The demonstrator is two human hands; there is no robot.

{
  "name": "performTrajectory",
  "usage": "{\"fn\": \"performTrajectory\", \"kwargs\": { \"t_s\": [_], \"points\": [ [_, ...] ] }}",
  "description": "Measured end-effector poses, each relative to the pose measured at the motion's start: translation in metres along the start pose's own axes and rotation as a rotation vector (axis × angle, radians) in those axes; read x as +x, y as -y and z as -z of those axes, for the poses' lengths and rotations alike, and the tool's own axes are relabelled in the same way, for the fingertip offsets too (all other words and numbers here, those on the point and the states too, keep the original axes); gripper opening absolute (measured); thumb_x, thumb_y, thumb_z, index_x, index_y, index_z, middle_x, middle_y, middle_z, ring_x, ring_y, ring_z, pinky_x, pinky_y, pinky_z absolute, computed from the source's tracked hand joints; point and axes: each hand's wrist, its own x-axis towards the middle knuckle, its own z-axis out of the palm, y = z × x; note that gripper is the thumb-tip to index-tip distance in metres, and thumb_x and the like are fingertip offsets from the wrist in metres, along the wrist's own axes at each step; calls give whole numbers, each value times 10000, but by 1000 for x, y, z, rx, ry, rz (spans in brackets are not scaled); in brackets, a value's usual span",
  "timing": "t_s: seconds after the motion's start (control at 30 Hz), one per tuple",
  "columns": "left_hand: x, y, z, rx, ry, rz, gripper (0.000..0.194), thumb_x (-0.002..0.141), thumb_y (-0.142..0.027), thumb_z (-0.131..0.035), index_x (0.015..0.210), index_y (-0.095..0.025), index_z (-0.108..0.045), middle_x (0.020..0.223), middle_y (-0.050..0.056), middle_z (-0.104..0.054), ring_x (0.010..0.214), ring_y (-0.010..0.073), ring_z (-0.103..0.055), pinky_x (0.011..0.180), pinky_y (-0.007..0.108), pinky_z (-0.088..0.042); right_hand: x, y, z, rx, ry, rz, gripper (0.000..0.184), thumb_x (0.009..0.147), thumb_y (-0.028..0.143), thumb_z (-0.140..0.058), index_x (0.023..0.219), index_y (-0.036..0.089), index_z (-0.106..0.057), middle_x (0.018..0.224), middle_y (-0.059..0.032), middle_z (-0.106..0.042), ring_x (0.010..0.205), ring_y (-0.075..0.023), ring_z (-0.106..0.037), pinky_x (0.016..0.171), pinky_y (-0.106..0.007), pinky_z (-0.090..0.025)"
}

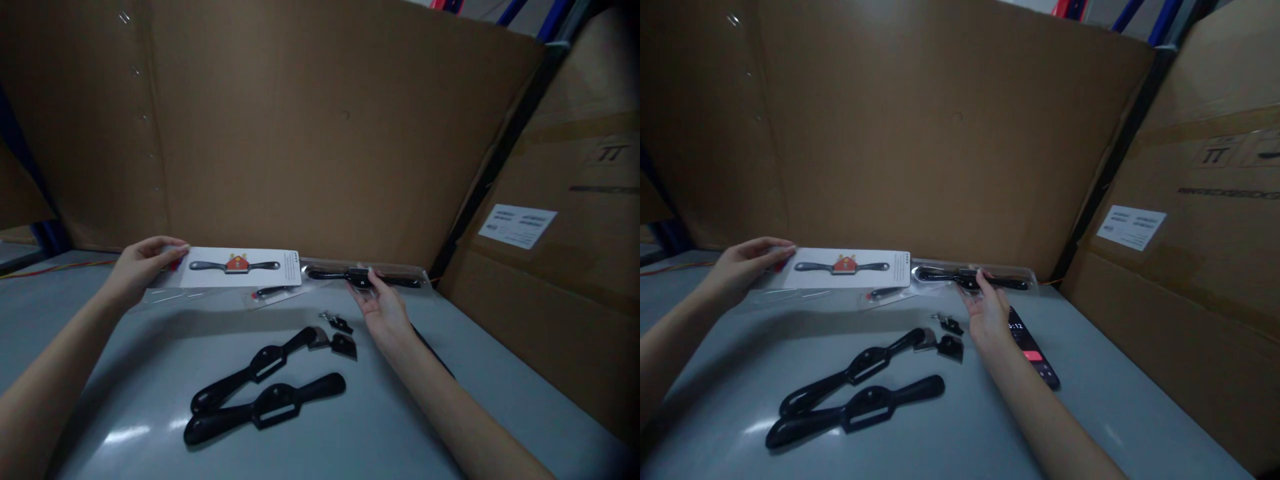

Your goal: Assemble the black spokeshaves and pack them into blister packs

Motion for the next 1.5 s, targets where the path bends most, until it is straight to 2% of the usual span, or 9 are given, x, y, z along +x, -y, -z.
{"fn": "performTrajectory", "kwargs": {
  "t_s": [0.17,0.33,0.6,0.83,0.93,1.03,1.17,1.3,1.5],
  "points": [
    [-4,-5,-1,105,-66,-188,387,698,-397,-667,1008,-170,-622,759,-8,-584,569,64,-478,455,130,-364,4,2,1,-7,-39,-23,147,718,57,-617,778,165,-537,777,2,-683,845,-168,-654,806,-464,-531],
    [-13,-7,-1,367,-133,-334,316,750,-453,-585,895,-175,-537,647,-47,-549,389,80,-502,310,157,-375,8,5,2,-3,-66,-126,115,760,43,-554,759,158,-557,704,5,-684,746,-143,-667,800,-402,-548],
    [-15,-9,-18,83,73,-284,292,746,-422,-597,895,-180,-528,690,-37,-520,476,120,-544,330,247,-496,15,7,5,-10,-67,-139,125,778,40,-527,757,154,-572,662,11,-677,703,-135,-670,798,-386,-549],
    [-26,-18,-28,40,110,-222,259,736,-394,-616,860,-187,-524,610,-52,-495,400,94,-493,304,215,-461,19,9,7,-51,-123,-167,123,781,58,-540,706,154,-551,630,10,-661,668,-132,-660,784,-385,-555],
    [-34,-23,-41,-58,216,-220,251,712,-370,-644,858,-204,-525,654,-40,-532,501,129,-554,388,249,-518,21,8,8,-54,-122,-188,128,780,54,-537,704,157,-550,635,13,-655,663,-129,-653,786,-383,-557],
    [-39,-26,-50,-109,350,-235,230,687,-338,-667,878,-231,-596,823,4,-622,752,193,-627,633,319,-565,22,7,10,-52,-102,-199,126,779,60,-535,705,161,-551,648,10,-653,686,-131,-652,791,-375,-554],
    [-41,-28,-51,-70,485,-266,163,683,-303,-672,833,-258,-717,1106,47,-622,1087,246,-542,941,372,-441,21,8,9,-59,-86,-196,138,779,52,-521,710,168,-549,675,9,-659,719,-139,-653,793,-396,-552],
    [-37,-23,-47,-290,471,-118,124,636,-250,-722,759,-247,-732,1300,44,-505,1155,296,-489,916,450,-465,20,10,6,-73,-97,-207,124,786,66,-522,710,161,-549,665,-2,-660,721,-148,-655,767,-386,-561],
    [-22,-7,-35,-377,436,168,291,649,-227,-727,934,-174,-698,1192,115,-593,1067,332,-548,767,479,-550,21,13,6,-72,-93,-198,119,782,66,-521,712,154,-560,644,-8,-665,706,-154,-660,759,-382,-561]
  ]
}}
